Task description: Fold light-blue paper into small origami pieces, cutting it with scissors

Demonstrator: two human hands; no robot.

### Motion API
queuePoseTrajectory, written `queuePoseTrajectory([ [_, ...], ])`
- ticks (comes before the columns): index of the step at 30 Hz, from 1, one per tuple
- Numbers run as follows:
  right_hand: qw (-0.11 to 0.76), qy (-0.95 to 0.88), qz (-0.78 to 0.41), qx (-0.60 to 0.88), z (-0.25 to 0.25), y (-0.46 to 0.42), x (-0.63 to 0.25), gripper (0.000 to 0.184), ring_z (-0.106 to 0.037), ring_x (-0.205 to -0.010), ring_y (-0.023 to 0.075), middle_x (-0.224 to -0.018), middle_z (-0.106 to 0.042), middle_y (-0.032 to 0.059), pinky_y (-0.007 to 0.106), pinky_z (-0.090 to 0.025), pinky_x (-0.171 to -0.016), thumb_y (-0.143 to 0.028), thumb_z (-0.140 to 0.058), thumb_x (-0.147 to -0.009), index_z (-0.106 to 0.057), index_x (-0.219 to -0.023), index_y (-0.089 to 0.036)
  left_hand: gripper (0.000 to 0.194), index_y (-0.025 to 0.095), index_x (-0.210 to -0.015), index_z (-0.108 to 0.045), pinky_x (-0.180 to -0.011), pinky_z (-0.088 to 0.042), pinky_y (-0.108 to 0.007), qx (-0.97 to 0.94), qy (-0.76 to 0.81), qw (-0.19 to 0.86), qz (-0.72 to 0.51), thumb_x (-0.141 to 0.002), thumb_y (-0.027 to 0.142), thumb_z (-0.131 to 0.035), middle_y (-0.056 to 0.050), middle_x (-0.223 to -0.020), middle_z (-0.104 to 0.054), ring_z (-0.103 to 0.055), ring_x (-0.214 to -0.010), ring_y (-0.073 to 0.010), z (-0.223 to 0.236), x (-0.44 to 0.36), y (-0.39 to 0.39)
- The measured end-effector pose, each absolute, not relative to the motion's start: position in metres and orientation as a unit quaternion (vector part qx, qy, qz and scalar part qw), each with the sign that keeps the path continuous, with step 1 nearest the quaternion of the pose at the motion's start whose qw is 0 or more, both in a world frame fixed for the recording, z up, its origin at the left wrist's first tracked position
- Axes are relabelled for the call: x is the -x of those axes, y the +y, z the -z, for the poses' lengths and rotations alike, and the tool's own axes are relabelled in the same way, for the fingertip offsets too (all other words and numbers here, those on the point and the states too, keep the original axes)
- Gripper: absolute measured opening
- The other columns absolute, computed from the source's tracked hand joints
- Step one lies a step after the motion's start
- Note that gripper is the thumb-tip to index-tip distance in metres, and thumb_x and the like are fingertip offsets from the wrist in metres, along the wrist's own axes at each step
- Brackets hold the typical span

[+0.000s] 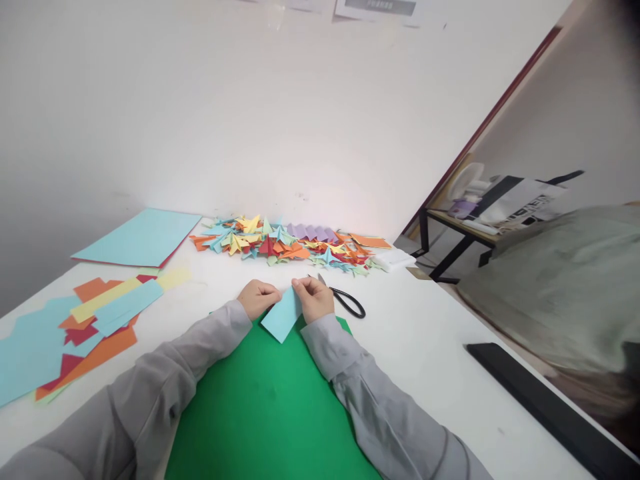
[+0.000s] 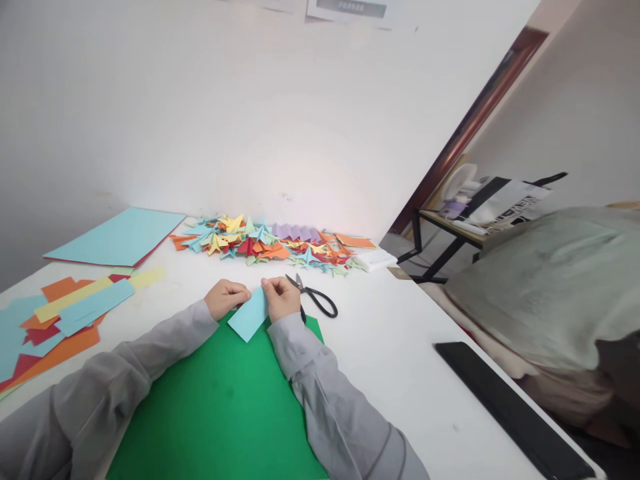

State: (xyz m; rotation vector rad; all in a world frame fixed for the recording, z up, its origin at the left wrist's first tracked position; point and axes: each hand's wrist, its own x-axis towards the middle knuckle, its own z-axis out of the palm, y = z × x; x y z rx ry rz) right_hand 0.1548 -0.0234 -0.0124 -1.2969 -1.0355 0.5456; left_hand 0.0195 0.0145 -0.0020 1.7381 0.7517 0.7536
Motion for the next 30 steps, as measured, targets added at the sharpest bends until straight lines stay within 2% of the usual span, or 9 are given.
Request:
queuePoseTrajectory([
  [7, 0.695, -0.371, -0.211, 0.578, 0.022, -0.015, -0.164, 0.029, -0.038, -0.044, 0.0090, -0.048, -0.048, -0.0033, 0.023, -0.032, -0.045, -0.044, -0.059, -0.056, -0.053, -0.056, -0.016, 0.018, 0.012, -0.046, -0.055, -0.039, -0.025, -0.018, -0.720, 0.323, 0.522, -0.324, -0.060, 0.022, -0.050, 0.005, -0.039, -0.040, -0.033, -0.039, -0.0048, 0.005, -0.018, 0.018],
  [14, 0.717, -0.306, -0.189, 0.597, 0.023, -0.012, -0.169, 0.029, -0.035, -0.043, 0.0085, -0.044, -0.045, -0.0039, 0.023, -0.031, -0.043, -0.043, -0.060, -0.054, -0.052, -0.052, -0.016, 0.014, 0.011, -0.048, -0.057, -0.042, -0.036, -0.019, -0.672, 0.346, 0.567, -0.327, -0.058, 0.018, -0.050, 0.001, -0.039, -0.051, -0.046, -0.039, -0.0080, 0.000, -0.018, 0.014],
  [22, 0.747, -0.247, -0.158, 0.597, 0.028, -0.007, -0.179, 0.030, -0.038, -0.043, 0.0094, -0.043, -0.045, -0.0038, 0.023, -0.031, -0.042, -0.045, -0.058, -0.053, -0.052, -0.052, -0.016, 0.013, 0.010, -0.046, -0.057, -0.038, -0.037, -0.020, -0.633, 0.338, 0.595, -0.363, -0.056, 0.015, -0.050, 0.001, -0.037, -0.051, -0.045, -0.034, -0.0074, 0.005, -0.017, 0.020],
  [27, 0.753, -0.268, -0.120, 0.590, 0.030, -0.003, -0.183, 0.037, -0.041, -0.044, 0.0099, -0.042, -0.045, -0.0045, 0.023, -0.032, -0.043, -0.052, -0.051, -0.060, -0.053, -0.057, -0.015, 0.013, 0.010, -0.050, -0.057, -0.039, -0.038, -0.021, -0.579, 0.319, 0.626, -0.414, -0.058, 0.020, -0.052, -0.001, -0.041, -0.052, -0.048, -0.037, -0.0089, 0.015, -0.017, 0.028],
  [30, 0.757, -0.294, -0.144, 0.566, 0.028, -0.005, -0.175, 0.037, -0.042, -0.044, 0.0088, -0.044, -0.046, -0.0054, 0.022, -0.033, -0.044, -0.052, -0.053, -0.059, -0.053, -0.059, -0.015, 0.017, 0.010, -0.062, -0.060, -0.042, -0.041, -0.021, -0.579, 0.313, 0.623, -0.424, -0.059, 0.027, -0.058, -0.001, -0.050, -0.056, -0.051, -0.043, -0.0095, 0.013, -0.018, 0.027],
])
